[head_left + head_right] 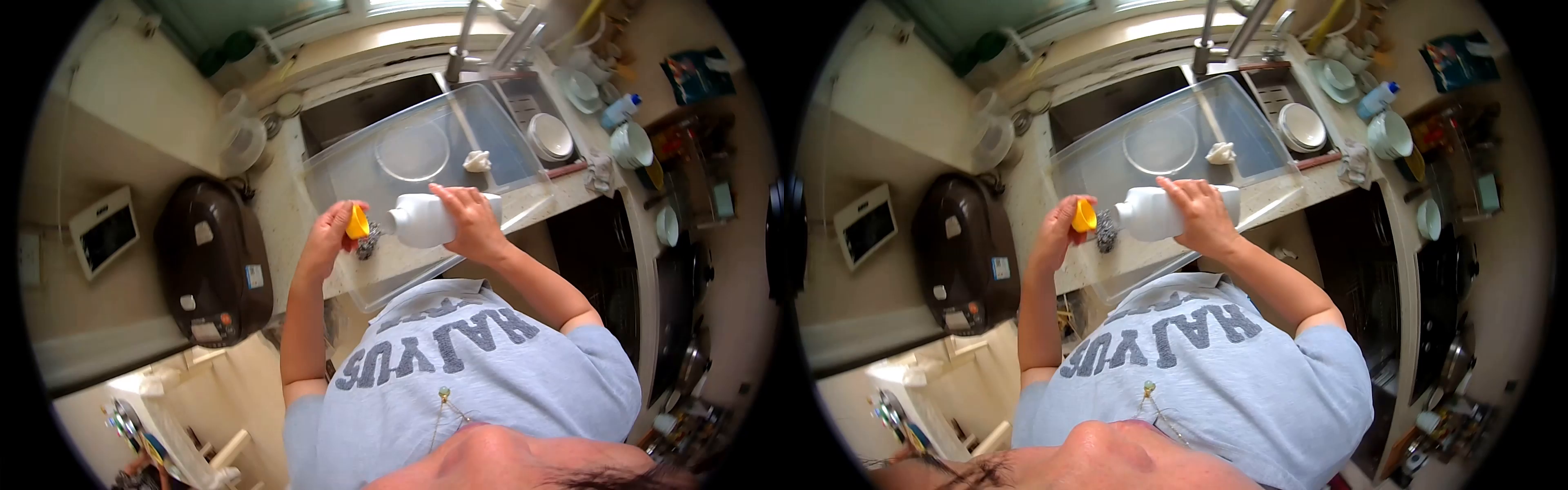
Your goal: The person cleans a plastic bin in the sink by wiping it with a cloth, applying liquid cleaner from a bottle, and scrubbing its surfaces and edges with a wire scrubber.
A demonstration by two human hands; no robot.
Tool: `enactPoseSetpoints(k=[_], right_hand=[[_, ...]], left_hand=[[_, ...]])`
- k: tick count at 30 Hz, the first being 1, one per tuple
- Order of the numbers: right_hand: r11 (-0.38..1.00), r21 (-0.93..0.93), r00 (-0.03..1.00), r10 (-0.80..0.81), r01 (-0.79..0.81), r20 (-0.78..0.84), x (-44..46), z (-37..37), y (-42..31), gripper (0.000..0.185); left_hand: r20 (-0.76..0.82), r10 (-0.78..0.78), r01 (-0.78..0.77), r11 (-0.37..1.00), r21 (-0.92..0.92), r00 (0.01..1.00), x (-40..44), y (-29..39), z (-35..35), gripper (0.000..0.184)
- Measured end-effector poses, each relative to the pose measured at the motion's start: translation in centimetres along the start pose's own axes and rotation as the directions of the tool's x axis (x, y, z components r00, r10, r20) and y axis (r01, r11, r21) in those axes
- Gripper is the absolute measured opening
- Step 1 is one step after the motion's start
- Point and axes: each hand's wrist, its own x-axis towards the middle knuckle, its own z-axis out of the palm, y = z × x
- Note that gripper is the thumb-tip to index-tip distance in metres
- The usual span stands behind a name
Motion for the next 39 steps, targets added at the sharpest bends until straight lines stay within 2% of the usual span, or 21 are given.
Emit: enactPoseSetpoints(k=[1, 2, 3, 5, 7, 9, 10, 11, 13, 15, 17, 18, 22, 23, 25, 29, 31, 35, 37, 38, 39], right_hand=[[1.000, 0.002, 1.000, 0.015, -0.015, -0.006, 0.0, 0.0, 0.1, 0.087], [1.000, 0.000, 0.999, 0.031, -0.031, -0.013, 0.1, -0.1, 0.3, 0.088], [1.000, 0.010, 1.000, 0.009, -0.010, 0.007, 0.2, -0.1, 0.4, 0.088], [0.999, -0.002, 0.999, 0.047, -0.047, 0.010, 0.0, -0.1, 0.5, 0.090], [0.999, 0.013, 0.999, 0.037, -0.037, 0.027, 0.0, -0.2, 0.3, 0.092], [0.996, -0.022, 0.993, 0.090, -0.089, 0.071, 0.0, -0.4, 0.1, 0.092], [0.996, -0.018, 0.993, 0.088, -0.087, 0.078, 0.0, -0.3, 0.1, 0.092], [0.997, -0.013, 0.993, 0.077, -0.076, 0.087, 0.0, -0.2, 0.1, 0.092], [0.997, -0.034, 0.995, 0.070, -0.068, 0.075, 0.0, -0.1, 0.1, 0.092], [0.997, -0.041, 0.993, 0.069, -0.065, 0.092, 0.0, 0.0, 0.0, 0.092], [0.997, -0.038, 0.994, 0.063, -0.060, 0.085, 0.1, 0.2, 0.1, 0.093], [0.998, -0.042, 0.994, 0.060, -0.057, 0.088, 0.1, 0.3, 0.1, 0.093], [0.998, -0.041, 0.995, 0.042, -0.039, 0.087, 0.2, 0.9, 0.4, 0.095], [0.999, -0.044, 0.997, 0.029, -0.026, 0.073, 0.2, 1.1, 0.5, 0.096], [0.998, -0.070, 0.999, 0.009, -0.006, 0.051, 0.3, 1.3, 0.4, 0.096], [0.993, -0.110, 0.997, -0.053, 0.047, -0.053, 0.8, 1.4, 0.2, 0.089], [0.988, -0.141, 0.993, -0.071, 0.057, -0.093, 0.9, 1.2, 0.0, 0.085], [0.969, -0.218, 0.966, -0.159, 0.114, -0.203, 1.5, 1.0, 0.5, 0.075], [0.967, -0.219, 0.961, -0.175, 0.127, -0.215, 1.9, 0.8, 0.3, 0.073], [0.961, -0.247, 0.959, -0.180, 0.125, -0.218, 2.0, 0.7, 0.3, 0.073], [0.954, -0.273, 0.958, -0.185, 0.122, -0.220, 2.1, 0.6, 0.3, 0.073]], left_hand=[[-0.077, 0.129, -0.139, 0.980, -0.144, 0.989, 0.0, -1.2, -0.7, 0.032], [-0.180, 0.173, -0.209, 0.956, -0.205, 0.968, 0.1, -2.5, -1.7, 0.027], [-0.208, 0.167, -0.211, 0.954, -0.213, 0.964, 0.4, -4.3, -2.8, 0.027], [-0.527, 0.361, -0.307, 0.932, 0.191, 0.769, 0.9, -8.5, -5.4, 0.032], [-0.609, 0.323, -0.267, 0.946, 0.184, 0.725, 1.8, -12.6, -7.6, 0.040], [-0.576, 0.515, -0.125, 0.804, 0.581, 0.635, 2.1, -15.3, -8.9, 0.039], [-0.545, 0.531, -0.095, 0.767, 0.635, 0.649, 2.2, -16.3, -9.4, 0.048], [-0.557, 0.527, -0.086, 0.771, 0.631, 0.642, 2.2, -17.0, -9.7, 0.048], [-0.457, 0.627, 0.044, 0.559, 0.828, 0.631, 2.2, -18.3, -10.0, 0.057], [-0.464, 0.621, 0.067, 0.553, 0.830, 0.631, 2.0, -18.6, -9.9, 0.064], [-0.406, 0.745, 0.088, 0.428, 0.899, 0.530, 1.9, -18.2, -9.2, 0.062], [-0.410, 0.744, 0.088, 0.433, 0.897, 0.528, 2.0, -17.5, -8.4, 0.062], [-0.289, 0.628, -0.116, 0.522, 0.845, 0.723, 1.9, -13.5, -2.6, 0.063], [-0.295, 0.627, -0.114, 0.527, 0.842, 0.721, 2.3, -13.7, -1.5, 0.063], [-0.320, 0.515, -0.020, 0.549, 0.835, 0.795, 3.2, -14.6, 0.2, 0.056], [-0.390, 0.474, 0.017, 0.618, 0.786, 0.789, 4.4, -15.9, 1.2, 0.047], [-0.430, 0.506, -0.104, 0.729, 0.677, 0.748, 4.3, -15.9, 1.7, 0.042], [-0.415, 0.580, -0.238, 0.739, 0.630, 0.701, 3.7, -15.3, 2.0, 0.038], [-0.394, 0.667, -0.233, 0.649, 0.725, 0.632, 3.6, -15.0, 2.3, 0.038], [-0.400, 0.666, -0.231, 0.653, 0.722, 0.630, 3.8, -15.3, 2.1, 0.038], [-0.329, 0.706, -0.206, 0.558, 0.804, 0.627, 4.1, -15.7, 1.8, 0.040]])
